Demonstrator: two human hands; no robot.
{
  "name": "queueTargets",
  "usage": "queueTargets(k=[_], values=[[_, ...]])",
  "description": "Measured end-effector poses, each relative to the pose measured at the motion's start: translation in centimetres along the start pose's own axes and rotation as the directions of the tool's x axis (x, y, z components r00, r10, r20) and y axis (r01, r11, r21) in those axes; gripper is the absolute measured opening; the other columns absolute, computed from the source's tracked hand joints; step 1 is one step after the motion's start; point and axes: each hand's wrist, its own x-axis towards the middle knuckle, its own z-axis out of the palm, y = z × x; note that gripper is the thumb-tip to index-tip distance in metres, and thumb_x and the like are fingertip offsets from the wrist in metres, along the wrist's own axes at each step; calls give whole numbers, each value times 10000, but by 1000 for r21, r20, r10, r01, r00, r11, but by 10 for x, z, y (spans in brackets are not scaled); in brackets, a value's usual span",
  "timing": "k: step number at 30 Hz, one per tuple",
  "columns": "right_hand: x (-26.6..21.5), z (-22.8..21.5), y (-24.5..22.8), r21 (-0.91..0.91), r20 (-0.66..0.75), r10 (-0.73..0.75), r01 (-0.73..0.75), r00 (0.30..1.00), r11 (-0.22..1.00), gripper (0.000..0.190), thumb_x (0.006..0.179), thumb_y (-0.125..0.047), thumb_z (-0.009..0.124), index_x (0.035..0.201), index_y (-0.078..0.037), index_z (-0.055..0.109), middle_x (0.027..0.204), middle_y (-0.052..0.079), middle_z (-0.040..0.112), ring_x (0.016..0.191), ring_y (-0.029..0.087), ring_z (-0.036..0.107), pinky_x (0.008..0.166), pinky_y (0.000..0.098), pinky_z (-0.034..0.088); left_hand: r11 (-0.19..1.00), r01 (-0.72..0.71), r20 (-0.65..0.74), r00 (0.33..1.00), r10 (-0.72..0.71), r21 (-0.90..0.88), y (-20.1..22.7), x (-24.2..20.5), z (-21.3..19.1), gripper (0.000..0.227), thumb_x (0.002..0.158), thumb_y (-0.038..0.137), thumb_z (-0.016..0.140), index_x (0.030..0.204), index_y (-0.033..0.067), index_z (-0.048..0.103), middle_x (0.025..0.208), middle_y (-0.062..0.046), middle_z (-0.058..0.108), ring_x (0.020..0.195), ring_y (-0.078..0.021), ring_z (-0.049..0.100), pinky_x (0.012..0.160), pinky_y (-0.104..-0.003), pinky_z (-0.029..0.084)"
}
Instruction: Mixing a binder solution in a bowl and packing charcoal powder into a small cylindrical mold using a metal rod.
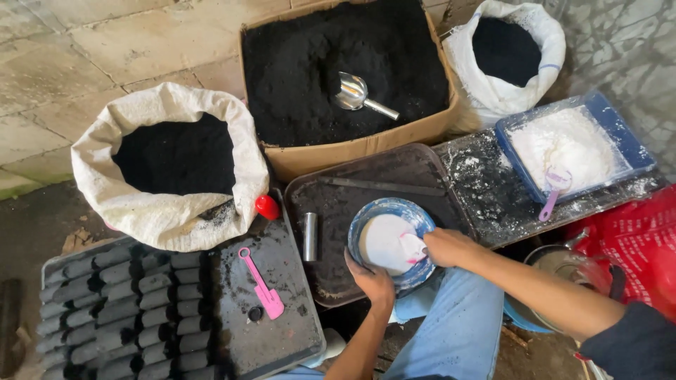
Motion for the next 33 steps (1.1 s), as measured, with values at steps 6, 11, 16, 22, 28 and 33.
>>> queueTargets(k=[6,11,16,22,28,33], values=[[-8,-2,-25,121,-85,-41,51,996,991,312,828,-267,493,751,12,609,752,221,632,731,336,636,614,439,519,996,-85,157,984,79,30,4,6,-6,647,753,-91,261,1378,-1,121,1330,-242,237,1239,-406,244,1029,-479,231],[7,10,-44,70,-90,-52,59,995,996,217,796,-176,502,822,-10,639,752,195,641,749,326,641,618,445,513,453,-570,401,815,419,686,-22,18,-23,702,842,344,299,1329,-129,121,1360,-321,147,1264,-445,154,1022,-499,172],[19,-2,-41,-20,-145,22,-25,989,999,268,763,-204,539,978,-91,652,842,170,663,843,320,644,672,451,516,102,-776,689,605,399,622,37,45,-38,730,853,493,325,1319,-64,248,1390,-304,156,1318,-428,107,1041,-507,133],[7,-9,-32,86,-176,59,-44,983,995,392,856,-292,501,1170,-65,559,965,178,645,844,294,648,617,390,541,-305,-830,781,226,582,468,5,75,5,418,847,322,425,1131,17,461,1161,-245,466,1189,-396,371,958,-507,292],[-11,25,-46,82,-223,73,-56,972,995,427,848,-265,416,1261,-154,407,1160,172,504,1059,378,505,887,566,335,-386,-845,793,72,605,371,-12,66,40,417,821,306,406,1057,-25,499,1048,-262,482,1075,-425,423,853,-503,314],[-104,-9,-126,259,-750,-417,807,514,530,574,932,-442,152,1264,-51,410,1308,243,397,1242,364,369,1020,475,284,-476,-825,924,136,357,305,-14,51,52,491,920,400,281,1208,46,460,1189,-180,504,1169,-367,391,929,-473,302]])
